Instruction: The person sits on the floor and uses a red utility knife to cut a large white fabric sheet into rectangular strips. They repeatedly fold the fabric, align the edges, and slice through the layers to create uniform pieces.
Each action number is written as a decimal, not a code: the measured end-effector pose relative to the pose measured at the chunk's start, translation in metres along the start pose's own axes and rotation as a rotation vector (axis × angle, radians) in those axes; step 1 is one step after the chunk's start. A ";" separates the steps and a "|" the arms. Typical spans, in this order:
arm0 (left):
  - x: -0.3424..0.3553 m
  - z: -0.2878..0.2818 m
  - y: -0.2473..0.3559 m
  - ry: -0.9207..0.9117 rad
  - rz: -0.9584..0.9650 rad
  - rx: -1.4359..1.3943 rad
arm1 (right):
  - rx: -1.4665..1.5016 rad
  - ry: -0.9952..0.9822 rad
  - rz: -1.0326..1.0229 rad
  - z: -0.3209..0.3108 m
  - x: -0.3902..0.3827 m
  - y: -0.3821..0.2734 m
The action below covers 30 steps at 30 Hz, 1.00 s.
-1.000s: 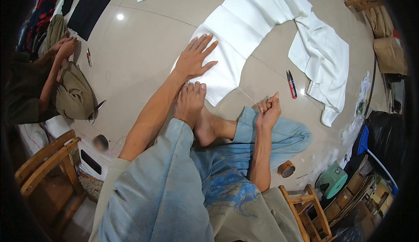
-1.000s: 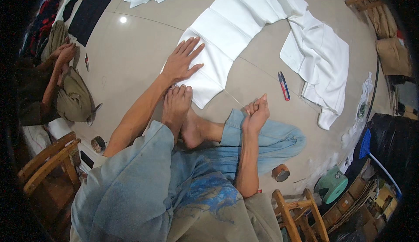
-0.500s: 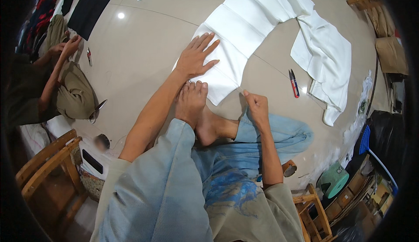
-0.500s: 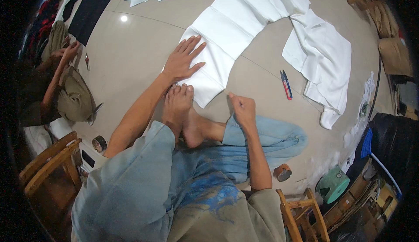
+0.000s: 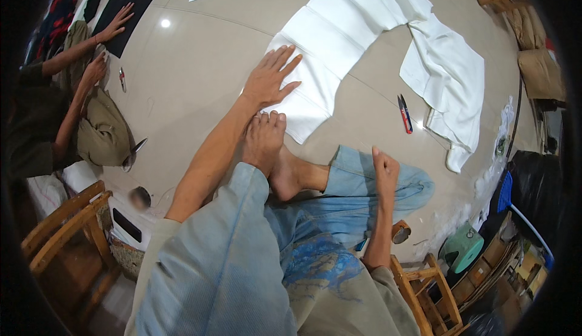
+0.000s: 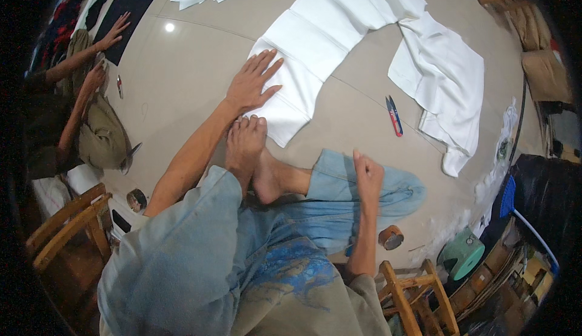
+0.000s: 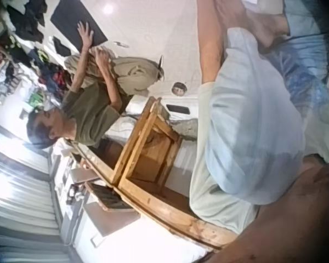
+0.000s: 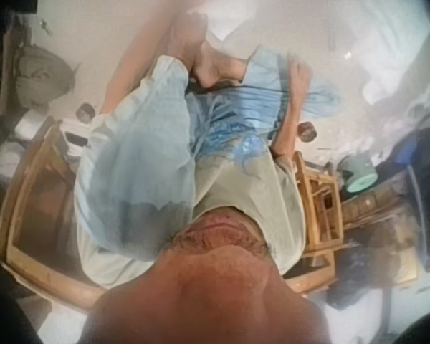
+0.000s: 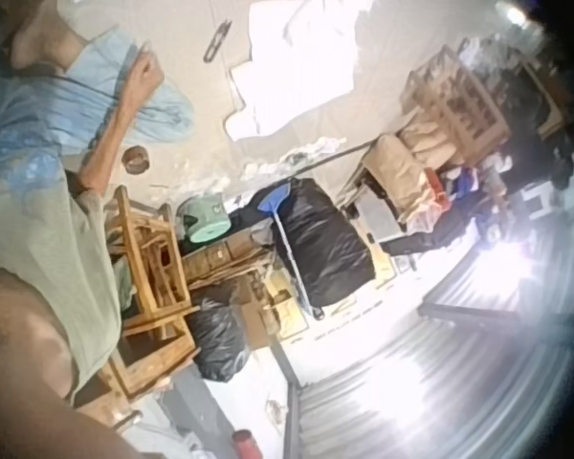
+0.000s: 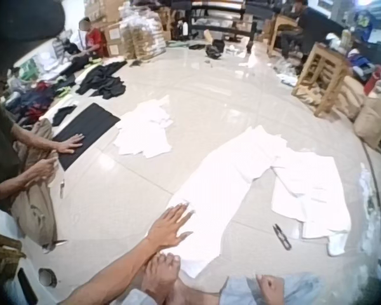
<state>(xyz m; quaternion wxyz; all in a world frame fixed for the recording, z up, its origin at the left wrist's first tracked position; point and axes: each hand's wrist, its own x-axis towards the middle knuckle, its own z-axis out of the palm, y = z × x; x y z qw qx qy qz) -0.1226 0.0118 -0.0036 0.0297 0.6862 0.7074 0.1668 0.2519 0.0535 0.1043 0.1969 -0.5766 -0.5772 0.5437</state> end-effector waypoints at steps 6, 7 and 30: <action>0.000 0.002 0.001 -0.015 0.029 0.010 | 1.145 0.146 0.141 0.076 0.053 0.011; 0.001 0.003 0.000 -0.044 0.012 0.025 | 1.096 0.086 0.146 0.078 0.060 0.012; 0.001 -0.007 0.003 0.016 0.030 -0.010 | -0.288 -0.164 -0.201 0.057 0.046 0.013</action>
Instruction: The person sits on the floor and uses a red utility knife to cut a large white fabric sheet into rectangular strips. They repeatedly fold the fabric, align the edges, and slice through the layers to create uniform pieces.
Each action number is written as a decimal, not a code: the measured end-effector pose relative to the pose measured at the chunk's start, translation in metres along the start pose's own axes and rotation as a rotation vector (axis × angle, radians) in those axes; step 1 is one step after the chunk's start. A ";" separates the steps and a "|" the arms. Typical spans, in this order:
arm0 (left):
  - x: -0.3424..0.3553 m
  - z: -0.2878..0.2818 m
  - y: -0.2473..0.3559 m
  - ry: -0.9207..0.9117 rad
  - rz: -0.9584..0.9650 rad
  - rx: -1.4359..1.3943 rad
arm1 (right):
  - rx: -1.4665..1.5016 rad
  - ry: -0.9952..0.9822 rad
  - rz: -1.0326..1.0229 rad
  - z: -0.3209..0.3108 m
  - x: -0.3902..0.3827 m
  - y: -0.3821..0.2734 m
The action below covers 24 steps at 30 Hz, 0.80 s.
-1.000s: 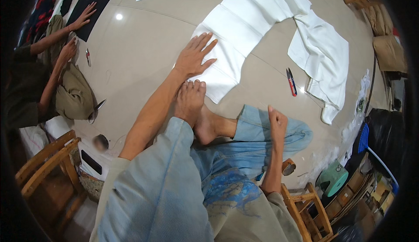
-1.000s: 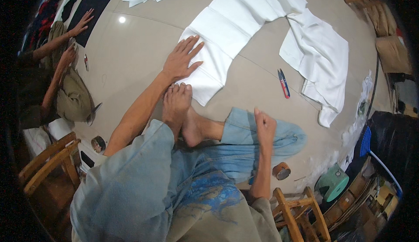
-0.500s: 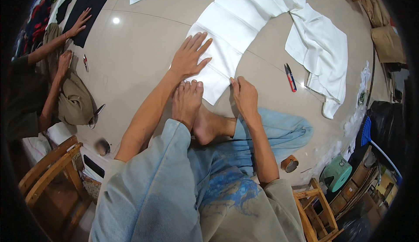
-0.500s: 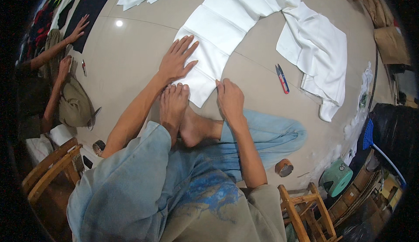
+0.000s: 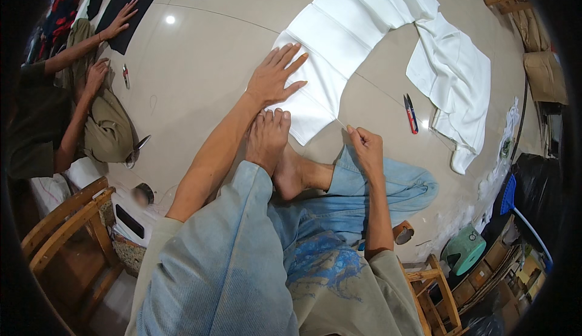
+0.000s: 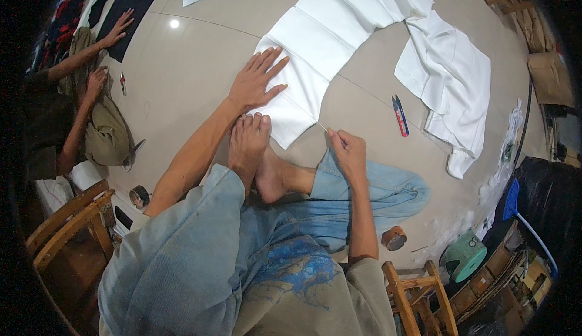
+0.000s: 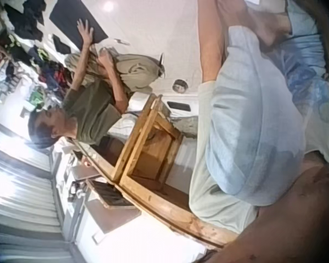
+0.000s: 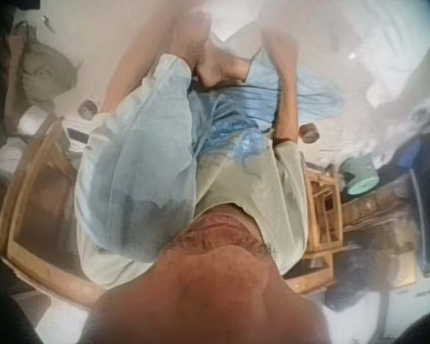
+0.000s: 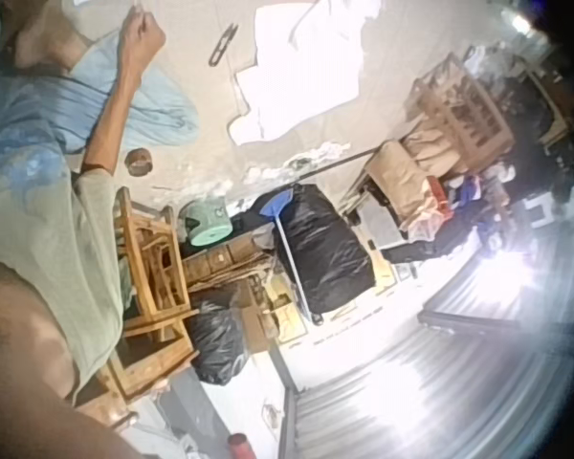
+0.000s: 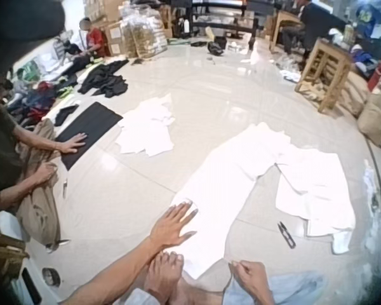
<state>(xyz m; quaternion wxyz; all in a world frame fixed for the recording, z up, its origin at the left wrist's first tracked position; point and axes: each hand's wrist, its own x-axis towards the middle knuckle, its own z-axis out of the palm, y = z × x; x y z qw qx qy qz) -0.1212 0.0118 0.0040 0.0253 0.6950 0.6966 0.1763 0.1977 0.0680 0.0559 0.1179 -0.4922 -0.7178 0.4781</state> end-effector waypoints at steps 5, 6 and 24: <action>-0.002 0.005 -0.002 -0.021 -0.018 0.032 | -0.031 -0.015 -0.016 -0.020 -0.013 0.007; -0.002 0.006 -0.002 -0.022 -0.018 0.040 | -0.036 -0.023 0.000 -0.023 -0.015 0.008; -0.003 -0.001 -0.002 -0.011 0.019 -0.108 | -0.178 -0.071 -0.029 -0.077 -0.044 0.022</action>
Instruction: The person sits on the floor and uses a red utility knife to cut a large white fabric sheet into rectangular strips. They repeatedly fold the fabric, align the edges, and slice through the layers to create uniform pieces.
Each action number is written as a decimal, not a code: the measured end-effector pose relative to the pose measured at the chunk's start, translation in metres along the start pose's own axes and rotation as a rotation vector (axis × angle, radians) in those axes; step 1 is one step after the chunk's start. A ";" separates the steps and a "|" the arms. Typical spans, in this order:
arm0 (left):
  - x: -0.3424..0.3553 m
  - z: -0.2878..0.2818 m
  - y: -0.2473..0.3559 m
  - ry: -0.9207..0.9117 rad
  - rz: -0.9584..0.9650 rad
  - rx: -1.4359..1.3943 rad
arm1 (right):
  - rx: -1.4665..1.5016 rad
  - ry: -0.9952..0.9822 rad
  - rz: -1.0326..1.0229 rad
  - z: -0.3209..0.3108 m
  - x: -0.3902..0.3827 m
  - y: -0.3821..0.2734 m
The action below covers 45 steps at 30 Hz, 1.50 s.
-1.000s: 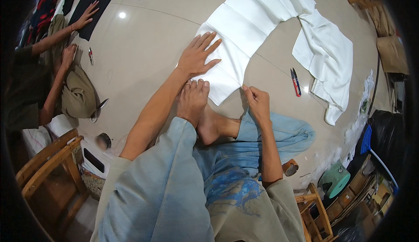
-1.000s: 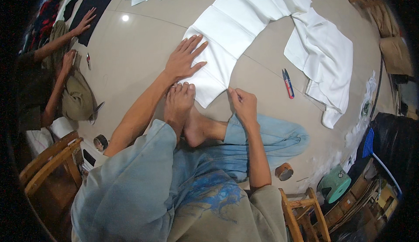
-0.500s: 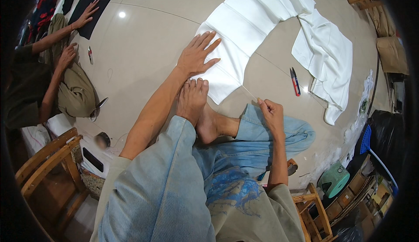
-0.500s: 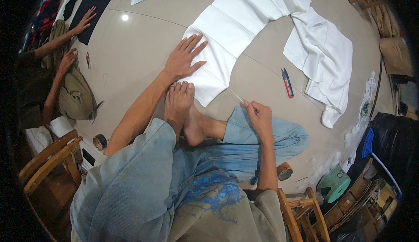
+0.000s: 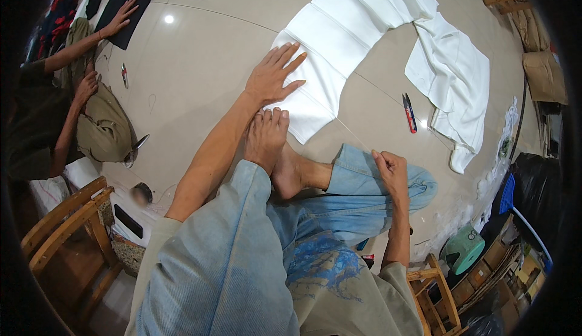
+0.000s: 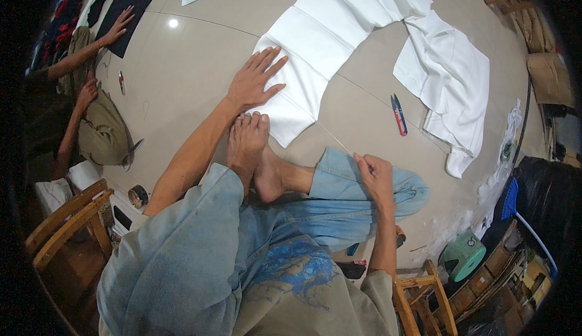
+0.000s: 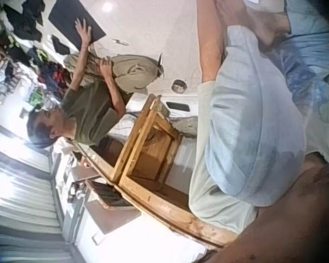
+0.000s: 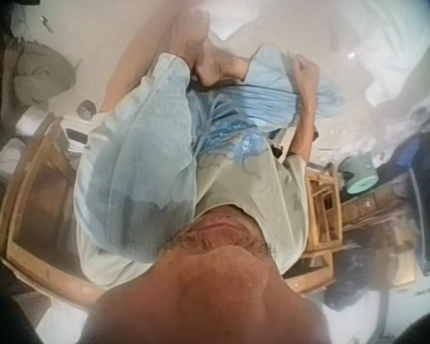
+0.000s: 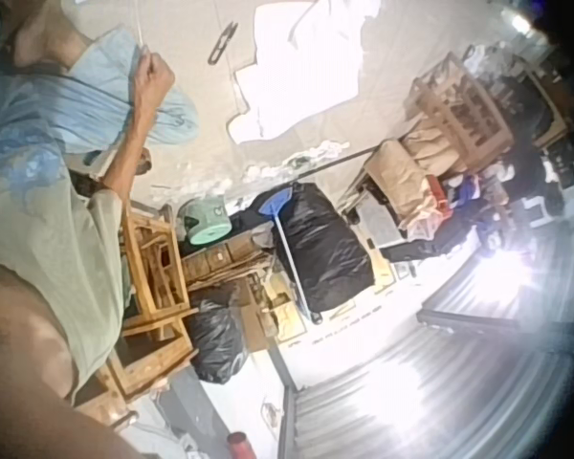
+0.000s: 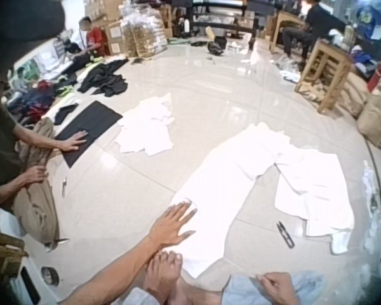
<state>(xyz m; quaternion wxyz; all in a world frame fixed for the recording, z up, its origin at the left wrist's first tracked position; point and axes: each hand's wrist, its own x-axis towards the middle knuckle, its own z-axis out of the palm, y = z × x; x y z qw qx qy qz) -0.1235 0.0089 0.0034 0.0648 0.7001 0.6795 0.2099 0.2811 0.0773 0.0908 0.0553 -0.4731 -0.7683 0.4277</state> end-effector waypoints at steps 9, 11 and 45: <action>0.000 0.001 0.000 -0.025 -0.034 0.043 | -0.024 -0.020 0.024 -0.019 -0.017 0.008; -0.001 0.002 0.000 0.021 -0.024 0.069 | -0.041 -0.013 0.004 -0.022 -0.020 0.008; 0.000 0.002 0.000 0.039 -0.015 0.059 | -0.125 -0.016 0.022 -0.071 -0.061 0.024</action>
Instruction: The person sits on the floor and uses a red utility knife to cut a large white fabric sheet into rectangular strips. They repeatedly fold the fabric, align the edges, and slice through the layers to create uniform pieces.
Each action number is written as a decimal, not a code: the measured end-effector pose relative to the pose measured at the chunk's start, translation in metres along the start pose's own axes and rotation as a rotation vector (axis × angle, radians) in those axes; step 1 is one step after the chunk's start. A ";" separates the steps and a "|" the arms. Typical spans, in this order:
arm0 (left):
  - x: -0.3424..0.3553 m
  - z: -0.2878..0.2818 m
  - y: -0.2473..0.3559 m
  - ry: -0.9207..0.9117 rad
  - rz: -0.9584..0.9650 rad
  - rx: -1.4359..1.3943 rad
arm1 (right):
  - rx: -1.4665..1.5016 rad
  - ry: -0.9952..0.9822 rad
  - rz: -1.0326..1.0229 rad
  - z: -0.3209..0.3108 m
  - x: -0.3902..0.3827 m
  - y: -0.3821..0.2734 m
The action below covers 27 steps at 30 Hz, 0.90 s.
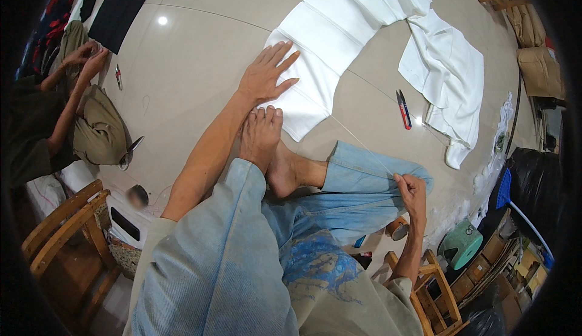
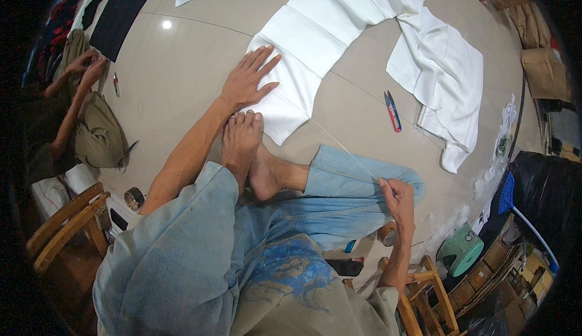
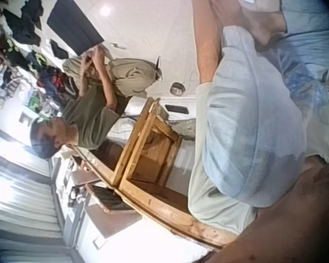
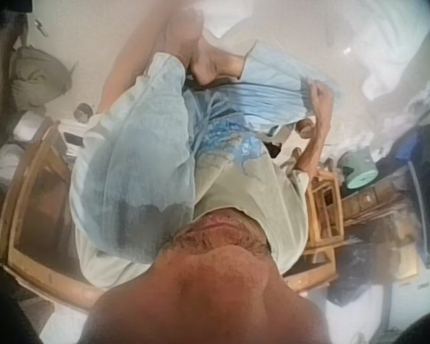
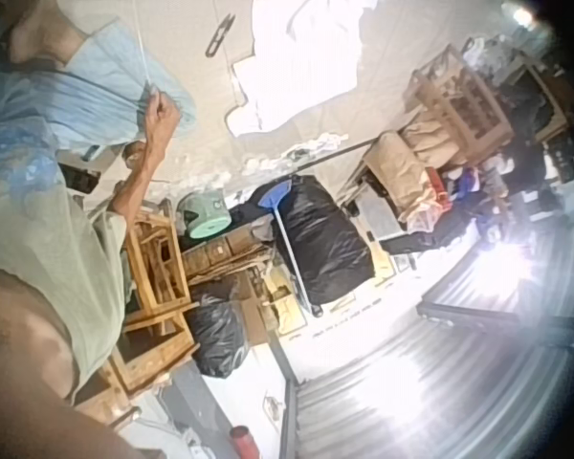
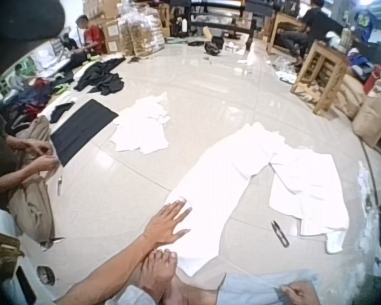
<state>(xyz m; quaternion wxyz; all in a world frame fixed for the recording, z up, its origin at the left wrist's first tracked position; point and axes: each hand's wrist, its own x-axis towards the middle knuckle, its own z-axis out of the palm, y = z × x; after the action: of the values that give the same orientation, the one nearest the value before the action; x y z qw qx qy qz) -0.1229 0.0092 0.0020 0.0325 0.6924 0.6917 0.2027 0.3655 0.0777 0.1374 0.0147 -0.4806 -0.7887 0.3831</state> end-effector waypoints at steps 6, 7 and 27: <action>0.000 0.001 -0.002 -0.114 -0.028 -0.037 | 0.042 0.025 -0.011 -0.006 -0.007 0.003; -0.001 0.001 -0.002 -0.116 -0.031 -0.044 | 0.031 0.020 -0.007 -0.007 -0.008 0.004; 0.000 0.006 -0.003 0.020 0.021 0.072 | 0.017 0.009 0.066 -0.026 -0.028 0.016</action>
<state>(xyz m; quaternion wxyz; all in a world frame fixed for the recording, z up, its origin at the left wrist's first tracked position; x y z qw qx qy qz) -0.1235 0.0107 -0.0044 -0.0016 0.6982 0.6917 0.1847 0.4026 0.0758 0.1555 0.0097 -0.5081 -0.7690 0.3877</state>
